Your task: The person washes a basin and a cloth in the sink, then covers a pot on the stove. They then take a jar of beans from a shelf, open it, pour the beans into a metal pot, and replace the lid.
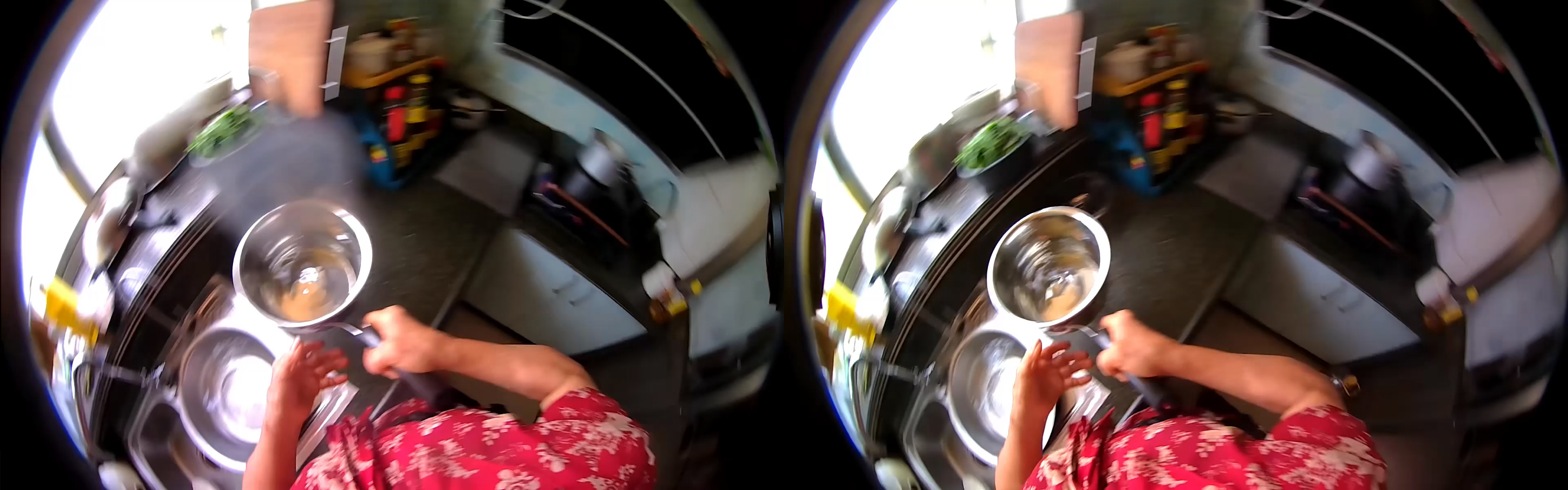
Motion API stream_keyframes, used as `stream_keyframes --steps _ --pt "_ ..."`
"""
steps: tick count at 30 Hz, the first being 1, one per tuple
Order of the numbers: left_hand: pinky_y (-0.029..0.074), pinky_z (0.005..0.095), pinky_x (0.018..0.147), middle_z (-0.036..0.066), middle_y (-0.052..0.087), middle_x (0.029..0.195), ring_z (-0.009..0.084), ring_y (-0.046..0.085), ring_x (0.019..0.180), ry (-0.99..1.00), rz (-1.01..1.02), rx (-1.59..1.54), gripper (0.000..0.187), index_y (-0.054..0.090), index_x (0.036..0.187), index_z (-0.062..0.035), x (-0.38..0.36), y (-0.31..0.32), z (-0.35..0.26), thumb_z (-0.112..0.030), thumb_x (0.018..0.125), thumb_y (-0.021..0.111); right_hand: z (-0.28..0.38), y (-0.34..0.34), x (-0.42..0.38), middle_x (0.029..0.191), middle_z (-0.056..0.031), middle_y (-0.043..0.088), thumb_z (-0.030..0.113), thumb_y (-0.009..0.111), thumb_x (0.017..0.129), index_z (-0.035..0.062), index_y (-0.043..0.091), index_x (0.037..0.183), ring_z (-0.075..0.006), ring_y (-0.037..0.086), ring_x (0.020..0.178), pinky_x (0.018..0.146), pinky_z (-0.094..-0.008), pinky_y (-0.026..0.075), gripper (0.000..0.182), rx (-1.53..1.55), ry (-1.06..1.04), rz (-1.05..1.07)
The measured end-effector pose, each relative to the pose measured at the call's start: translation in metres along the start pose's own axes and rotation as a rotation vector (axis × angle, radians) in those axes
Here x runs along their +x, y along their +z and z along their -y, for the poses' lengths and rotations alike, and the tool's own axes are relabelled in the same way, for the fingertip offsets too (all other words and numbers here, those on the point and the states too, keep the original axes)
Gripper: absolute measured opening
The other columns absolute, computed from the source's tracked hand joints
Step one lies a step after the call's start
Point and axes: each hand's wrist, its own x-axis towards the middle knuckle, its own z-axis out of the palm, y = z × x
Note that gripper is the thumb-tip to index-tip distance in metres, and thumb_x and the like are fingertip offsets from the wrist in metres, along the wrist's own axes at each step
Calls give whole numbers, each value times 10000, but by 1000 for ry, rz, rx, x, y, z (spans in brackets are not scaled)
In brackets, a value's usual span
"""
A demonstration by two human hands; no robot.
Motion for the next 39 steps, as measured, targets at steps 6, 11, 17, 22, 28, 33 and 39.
stream_keyframes --steps 6,11,17,22,28,33,39 --pt "404 361 864 51 590 982 210 524 922 -91 78 -297 384 523 1092 -81 79 78 33 -370 847 583 -34 -29 -5 533 -124 517 -65 572 583 -106 489 772 -154 520 414 368 -283 394 210 298 -11 -110" --pt "434 486 869 209 584 1040 353 570 919 -97 29 -284 529 470 1177 -61 120 134 53 -472 850 536 -62 -62 -19 681 -127 500 -33 568 592 -100 422 1073 -174 515 445 400 -298 414 508 262 -4 -207" --pt "438 503 859 259 603 902 375 581 878 -104 -67 -157 426 476 1145 -38 171 173 89 -363 869 465 -80 -122 -42 698 -176 515 -3 582 603 -154 370 1068 -198 539 474 412 -313 429 533 266 58 -201" --pt "448 494 829 218 609 807 381 580 815 -75 -130 -80 384 507 1069 15 194 236 97 -287 843 430 -89 -174 -58 850 -277 517 112 623 581 -179 395 984 -334 557 823 712 -371 466 547 42 -125 -269" --pt "479 494 748 173 595 736 336 578 732 -98 -75 -22 335 544 974 33 217 301 86 -257 842 440 -74 -226 -80 985 -285 458 146 616 613 -127 424 998 -366 468 953 843 -354 410 510 62 -246 -321" --pt "475 448 751 195 574 813 317 554 774 -188 36 70 373 476 1103 1 239 352 69 -278 865 405 -66 -264 -88 1046 -283 448 189 666 646 -138 392 1094 -363 460 1014 898 -374 383 618 56 -370 -472" --pt "490 420 699 159 555 745 280 543 722 -296 126 113 347 487 1066 10 283 387 52 -259 859 416 -53 -310 -95 756 -79 561 228 668 776 -99 411 1036 -134 563 669 591 -257 452 491 138 -586 -372"
